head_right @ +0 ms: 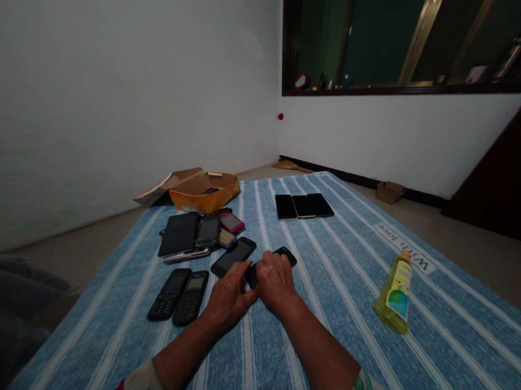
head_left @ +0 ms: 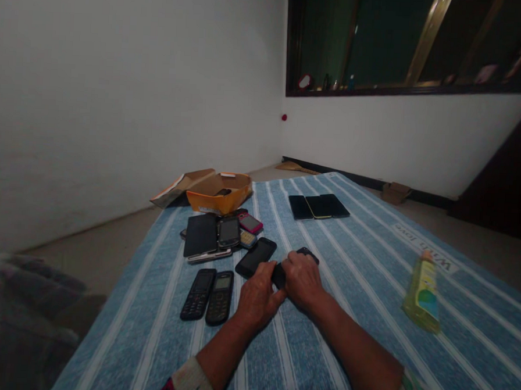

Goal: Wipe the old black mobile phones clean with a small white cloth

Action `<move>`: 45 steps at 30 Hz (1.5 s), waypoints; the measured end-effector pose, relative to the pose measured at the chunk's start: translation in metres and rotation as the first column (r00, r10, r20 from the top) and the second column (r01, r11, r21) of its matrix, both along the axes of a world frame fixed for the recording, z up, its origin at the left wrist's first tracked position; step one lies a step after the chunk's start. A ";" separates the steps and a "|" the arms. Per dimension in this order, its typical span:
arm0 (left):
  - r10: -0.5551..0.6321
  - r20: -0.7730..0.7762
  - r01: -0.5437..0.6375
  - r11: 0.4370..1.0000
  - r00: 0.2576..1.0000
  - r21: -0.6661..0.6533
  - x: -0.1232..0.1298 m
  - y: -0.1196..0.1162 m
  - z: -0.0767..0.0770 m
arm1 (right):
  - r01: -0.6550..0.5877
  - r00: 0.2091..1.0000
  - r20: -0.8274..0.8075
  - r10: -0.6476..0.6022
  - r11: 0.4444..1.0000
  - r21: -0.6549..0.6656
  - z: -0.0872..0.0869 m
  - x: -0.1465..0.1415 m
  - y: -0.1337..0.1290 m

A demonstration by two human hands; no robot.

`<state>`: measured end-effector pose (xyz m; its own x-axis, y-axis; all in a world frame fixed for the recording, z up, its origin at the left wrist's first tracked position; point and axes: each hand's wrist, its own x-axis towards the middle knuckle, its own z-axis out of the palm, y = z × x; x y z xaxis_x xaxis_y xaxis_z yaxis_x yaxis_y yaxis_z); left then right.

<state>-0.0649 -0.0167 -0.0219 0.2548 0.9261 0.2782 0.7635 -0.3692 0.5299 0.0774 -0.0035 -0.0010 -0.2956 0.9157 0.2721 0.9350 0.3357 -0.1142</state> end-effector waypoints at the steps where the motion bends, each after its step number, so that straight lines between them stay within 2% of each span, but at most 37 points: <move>1: -0.002 0.003 0.002 1.000 1.000 -0.003 0.000 0.000 0.000 | -0.027 1.000 -0.003 0.027 1.000 0.006 0.000 -0.002 0.000; 4: 0.011 -0.003 -0.011 1.000 1.000 -0.028 0.001 -0.001 0.003 | -0.010 1.000 -0.003 0.010 1.000 0.001 0.001 -0.001 0.004; 10: 0.031 -0.014 -0.031 0.998 0.999 -0.048 0.001 -0.002 0.006 | 0.174 0.984 0.024 -0.174 0.984 -0.024 0.005 0.010 0.011; 12: 0.025 -0.018 -0.026 0.999 1.000 -0.038 0.001 -0.001 0.004 | 0.151 0.988 0.021 -0.151 0.988 -0.004 0.003 0.008 0.007; 17: 0.004 -0.002 -0.004 1.000 1.000 -0.011 -0.001 0.001 0.000 | -0.018 1.000 0.002 0.018 0.999 0.035 -0.002 -0.001 0.003; 19: 0.005 -0.003 -0.005 1.000 1.000 -0.013 -0.001 0.000 0.000 | 0.011 1.000 0.003 -0.011 1.000 0.015 -0.002 0.000 0.007; 23: 0.022 -0.016 -0.023 0.999 1.000 -0.031 0.000 -0.001 0.003 | 0.144 0.990 0.011 -0.144 0.989 -0.022 0.001 0.009 0.013; 25: 0.028 -0.019 -0.029 0.999 0.999 -0.034 0.001 -0.001 0.004 | 0.146 0.989 0.005 -0.146 0.989 -0.011 0.002 0.010 0.010; 31: -0.001 0.012 0.002 1.000 1.000 -0.021 0.000 -0.001 0.004 | -0.068 0.998 -0.010 0.068 0.998 0.006 0.000 -0.003 0.000; 33: 0.003 0.010 -0.003 1.000 1.000 -0.021 0.000 -0.001 0.005 | -0.022 1.000 -0.003 0.022 1.000 -0.006 0.001 -0.002 0.003; 36: 0.030 -0.022 -0.031 0.999 0.999 -0.041 0.001 -0.002 0.006 | 0.117 0.993 0.016 -0.117 0.993 -0.028 0.003 0.006 0.009; 38: 0.034 -0.032 -0.035 0.998 0.999 -0.043 0.001 -0.002 0.006 | 0.156 0.988 0.017 -0.156 0.987 -0.026 0.004 0.008 0.009; 40: 0.024 -0.025 -0.024 0.999 0.999 -0.036 0.001 -0.001 0.005 | 0.110 0.994 0.006 -0.110 0.994 -0.009 0.003 0.007 0.005; 43: 0.000 0.000 0.000 1.000 1.000 -0.022 0.000 -0.001 0.004 | -0.038 0.999 -0.008 0.039 0.999 0.018 0.000 0.000 0.000; 45: -0.003 0.009 0.004 0.999 1.000 -0.031 0.001 -0.001 0.005 | -0.063 0.998 -0.005 0.063 0.998 0.019 -0.001 -0.002 0.001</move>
<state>-0.0644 -0.0180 -0.0173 0.2557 0.9335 0.2513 0.7572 -0.3549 0.5483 0.0755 -0.0025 -0.0024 -0.3510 0.8902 0.2906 0.9113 0.3961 -0.1128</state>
